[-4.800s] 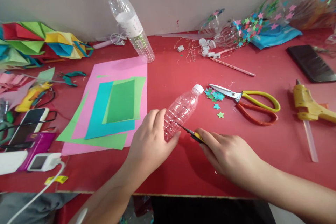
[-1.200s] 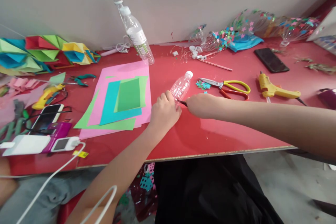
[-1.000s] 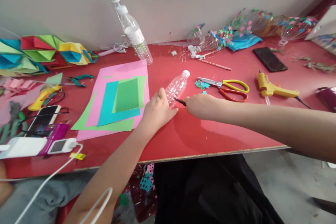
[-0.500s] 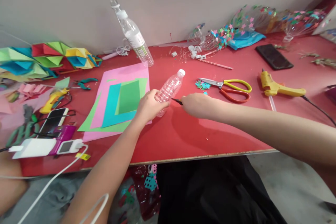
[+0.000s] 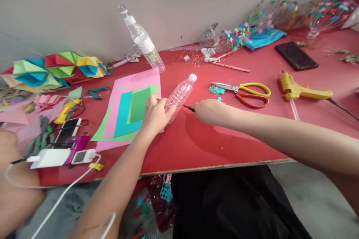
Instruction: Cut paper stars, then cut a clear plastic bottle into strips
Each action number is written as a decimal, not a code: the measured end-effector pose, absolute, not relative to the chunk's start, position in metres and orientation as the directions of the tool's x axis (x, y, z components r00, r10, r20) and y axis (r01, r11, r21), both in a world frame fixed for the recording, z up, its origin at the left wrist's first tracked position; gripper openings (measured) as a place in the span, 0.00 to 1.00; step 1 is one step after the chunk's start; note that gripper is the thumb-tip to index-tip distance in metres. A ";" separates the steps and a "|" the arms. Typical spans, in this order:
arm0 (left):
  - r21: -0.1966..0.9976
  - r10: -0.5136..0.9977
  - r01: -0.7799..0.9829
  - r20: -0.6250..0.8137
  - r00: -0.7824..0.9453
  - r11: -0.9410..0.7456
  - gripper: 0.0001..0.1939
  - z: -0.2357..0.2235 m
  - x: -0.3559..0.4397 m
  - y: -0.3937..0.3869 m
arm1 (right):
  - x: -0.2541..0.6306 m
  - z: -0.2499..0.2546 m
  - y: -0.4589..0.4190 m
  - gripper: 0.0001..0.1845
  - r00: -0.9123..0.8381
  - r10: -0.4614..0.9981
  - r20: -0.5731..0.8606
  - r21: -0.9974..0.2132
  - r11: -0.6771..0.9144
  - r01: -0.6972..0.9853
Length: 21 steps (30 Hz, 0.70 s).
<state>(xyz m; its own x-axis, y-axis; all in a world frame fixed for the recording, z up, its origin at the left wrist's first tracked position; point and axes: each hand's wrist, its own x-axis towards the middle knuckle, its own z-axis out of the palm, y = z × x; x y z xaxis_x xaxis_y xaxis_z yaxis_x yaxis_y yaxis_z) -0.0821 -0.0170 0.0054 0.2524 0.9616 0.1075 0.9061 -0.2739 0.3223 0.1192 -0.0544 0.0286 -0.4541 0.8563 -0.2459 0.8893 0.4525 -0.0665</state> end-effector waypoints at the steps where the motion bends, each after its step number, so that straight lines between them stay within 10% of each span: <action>1: 0.271 0.958 0.920 0.118 0.262 -0.285 0.13 0.005 -0.082 -0.017 | 0.119 0.029 -0.054 0.15 -0.458 0.856 -0.241 -0.062 0.458 0.887; 10: 0.416 0.981 0.898 -0.057 0.186 -0.146 0.29 0.003 -0.087 -0.012 | 0.119 0.038 -0.037 0.14 -0.488 0.830 -0.270 -0.082 0.485 0.871; 21: 0.566 0.952 0.810 -0.132 0.275 -0.155 0.22 0.002 -0.099 -0.001 | 0.136 0.022 -0.029 0.20 -0.409 0.876 -0.256 -0.214 0.361 0.908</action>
<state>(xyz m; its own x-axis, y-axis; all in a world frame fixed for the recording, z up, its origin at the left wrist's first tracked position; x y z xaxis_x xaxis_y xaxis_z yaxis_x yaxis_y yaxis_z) -0.0995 -0.0006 0.0018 0.2745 0.9524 -0.1322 0.8099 -0.1549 0.5657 0.1361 -0.0292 0.0218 -0.4088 0.8761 -0.2556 0.9076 0.3611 -0.2141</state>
